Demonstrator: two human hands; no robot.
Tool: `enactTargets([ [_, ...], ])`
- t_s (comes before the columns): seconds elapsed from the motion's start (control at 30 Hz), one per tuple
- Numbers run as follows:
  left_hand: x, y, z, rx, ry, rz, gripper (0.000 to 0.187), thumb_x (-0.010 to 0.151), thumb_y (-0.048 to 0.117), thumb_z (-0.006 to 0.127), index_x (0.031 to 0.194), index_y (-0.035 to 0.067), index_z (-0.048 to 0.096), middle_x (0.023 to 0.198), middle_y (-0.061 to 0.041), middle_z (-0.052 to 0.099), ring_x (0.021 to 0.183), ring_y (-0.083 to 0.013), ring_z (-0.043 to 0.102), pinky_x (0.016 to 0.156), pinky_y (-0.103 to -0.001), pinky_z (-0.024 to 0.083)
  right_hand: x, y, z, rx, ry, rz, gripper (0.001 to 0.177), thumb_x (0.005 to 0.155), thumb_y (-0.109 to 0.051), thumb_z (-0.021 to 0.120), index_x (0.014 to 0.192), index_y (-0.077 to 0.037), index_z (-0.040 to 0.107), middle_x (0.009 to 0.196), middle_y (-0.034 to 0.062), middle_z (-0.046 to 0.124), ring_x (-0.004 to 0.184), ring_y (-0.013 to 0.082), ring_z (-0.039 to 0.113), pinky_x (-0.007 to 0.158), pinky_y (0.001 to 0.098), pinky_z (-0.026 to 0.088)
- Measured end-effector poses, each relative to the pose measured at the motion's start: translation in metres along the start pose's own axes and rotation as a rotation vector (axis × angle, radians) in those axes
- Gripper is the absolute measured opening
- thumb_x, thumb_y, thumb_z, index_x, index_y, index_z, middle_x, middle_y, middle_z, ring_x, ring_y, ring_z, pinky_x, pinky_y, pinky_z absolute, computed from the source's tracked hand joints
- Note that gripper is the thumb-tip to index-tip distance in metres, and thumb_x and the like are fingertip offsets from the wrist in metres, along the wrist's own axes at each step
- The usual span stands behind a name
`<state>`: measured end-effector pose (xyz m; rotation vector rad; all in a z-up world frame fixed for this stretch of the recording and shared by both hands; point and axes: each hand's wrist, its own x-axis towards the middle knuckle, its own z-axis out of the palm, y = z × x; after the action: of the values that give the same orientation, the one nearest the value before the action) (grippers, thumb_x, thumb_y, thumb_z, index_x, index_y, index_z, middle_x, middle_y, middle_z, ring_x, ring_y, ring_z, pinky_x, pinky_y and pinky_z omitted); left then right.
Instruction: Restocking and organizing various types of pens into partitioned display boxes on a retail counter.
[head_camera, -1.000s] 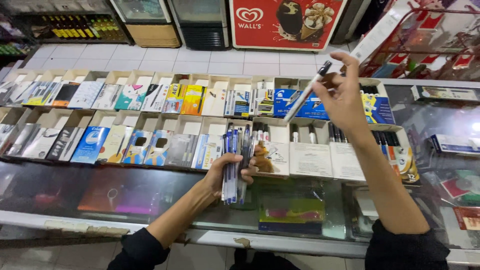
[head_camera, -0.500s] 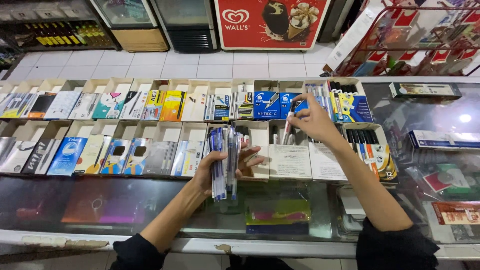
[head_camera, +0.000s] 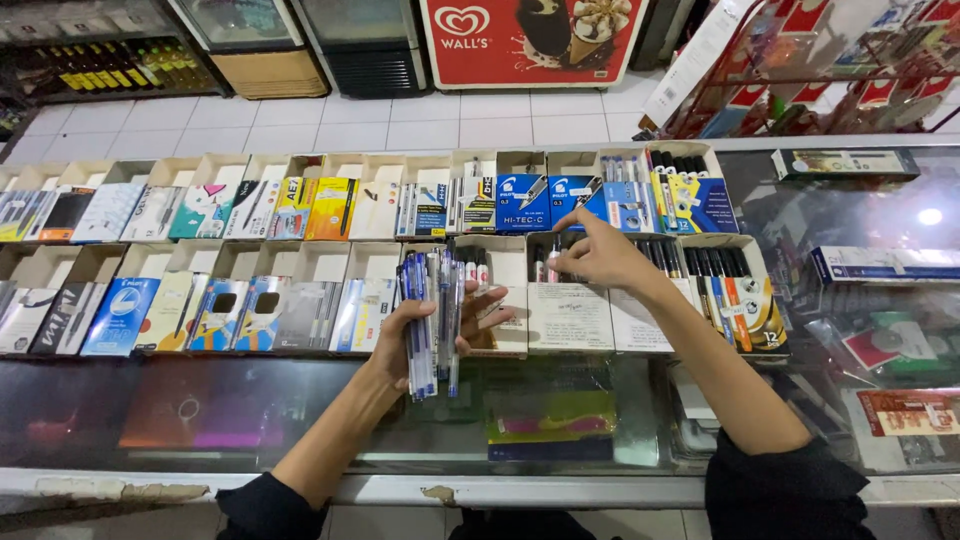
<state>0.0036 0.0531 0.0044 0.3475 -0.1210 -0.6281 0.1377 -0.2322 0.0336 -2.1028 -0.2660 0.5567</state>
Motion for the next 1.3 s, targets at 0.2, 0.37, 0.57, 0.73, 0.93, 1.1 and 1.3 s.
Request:
enactTargets([
  [0.2, 0.001, 0.000, -0.003, 0.058, -0.016, 0.005, 0.061, 0.086, 0.028, 0.062, 0.142, 0.010, 0.045, 0.165, -0.020, 0.026, 0.153, -0.0416, 0.022, 0.092, -0.031, 0.058, 0.001, -0.004, 0.007, -0.145, -0.004, 0.011, 0.049, 0.085, -0.025, 0.076, 0.131, -0.018, 0.059, 0.092, 0.0101, 0.079, 0.091, 0.0266, 0.074, 0.083, 0.0408, 0.055],
  [0.37, 0.000, -0.002, 0.000, 0.069, -0.030, 0.006, 0.063, 0.085, 0.030, 0.062, 0.143, 0.011, 0.045, 0.165, -0.019, 0.027, 0.152, -0.0411, 0.023, 0.097, -0.033, 0.057, -0.004, -0.012, 0.019, -0.294, 0.132, -0.152, 0.036, 0.090, -0.029, 0.070, 0.126, -0.026, 0.067, 0.090, 0.0038, 0.076, 0.074, 0.0233, 0.070, 0.073, 0.0390, 0.055],
  [0.57, -0.001, -0.010, 0.001, 0.110, -0.017, -0.045, 0.076, 0.082, 0.035, 0.062, 0.150, 0.009, 0.039, 0.160, -0.023, 0.033, 0.146, -0.0413, 0.036, 0.098, -0.037, 0.058, -0.028, -0.051, 0.046, 0.231, -0.017, -0.291, 0.037, 0.095, -0.029, 0.069, 0.126, -0.010, 0.070, 0.106, 0.0147, 0.073, 0.081, 0.0229, 0.065, 0.075, 0.0347, 0.054],
  [0.73, -0.001, -0.022, -0.010, 0.100, 0.025, -0.093, 0.087, 0.081, 0.039, 0.058, 0.158, 0.008, 0.032, 0.158, -0.019, 0.041, 0.141, -0.0371, 0.046, 0.102, -0.040, 0.055, -0.039, -0.058, 0.069, 0.497, -0.163, -0.160, 0.031, 0.097, -0.023, 0.066, 0.121, -0.004, 0.072, 0.081, 0.0010, 0.063, 0.066, 0.0048, 0.049, 0.060, 0.0188, 0.040],
  [0.93, 0.002, -0.029, 0.009, 0.139, 0.121, -0.117, 0.085, 0.078, 0.039, 0.059, 0.153, 0.003, 0.040, 0.143, -0.019, 0.057, 0.124, -0.0304, 0.063, 0.097, -0.041, 0.059, -0.019, -0.041, 0.068, 0.558, -0.148, -0.066, 0.022, 0.091, -0.017, 0.070, 0.111, -0.007, 0.071, 0.084, 0.0042, 0.070, 0.061, 0.0093, 0.059, 0.058, 0.0211, 0.040],
  [1.1, 0.005, -0.028, 0.000, 0.138, 0.157, -0.108, 0.075, 0.080, 0.035, 0.059, 0.143, -0.003, 0.049, 0.125, -0.017, 0.065, 0.103, -0.0224, 0.068, 0.092, -0.038, 0.062, -0.007, -0.033, 0.053, 0.602, -0.077, -0.110, 0.033, 0.095, -0.015, 0.068, 0.124, 0.001, 0.063, 0.094, 0.0172, 0.074, 0.053, 0.0100, 0.058, 0.051, 0.0222, 0.040],
  [1.3, 0.006, -0.029, 0.004, 0.037, -0.018, -0.113, 0.075, 0.083, 0.030, 0.058, 0.150, 0.002, 0.039, 0.116, -0.009, 0.056, 0.078, -0.0081, 0.050, 0.072, -0.024, 0.053, -0.034, -0.066, 0.046, 0.601, -0.056, -0.253, 0.051, 0.089, -0.011, 0.077, 0.134, -0.002, 0.056, 0.090, 0.0105, 0.069, 0.063, 0.0076, 0.058, 0.059, 0.0203, 0.047],
])
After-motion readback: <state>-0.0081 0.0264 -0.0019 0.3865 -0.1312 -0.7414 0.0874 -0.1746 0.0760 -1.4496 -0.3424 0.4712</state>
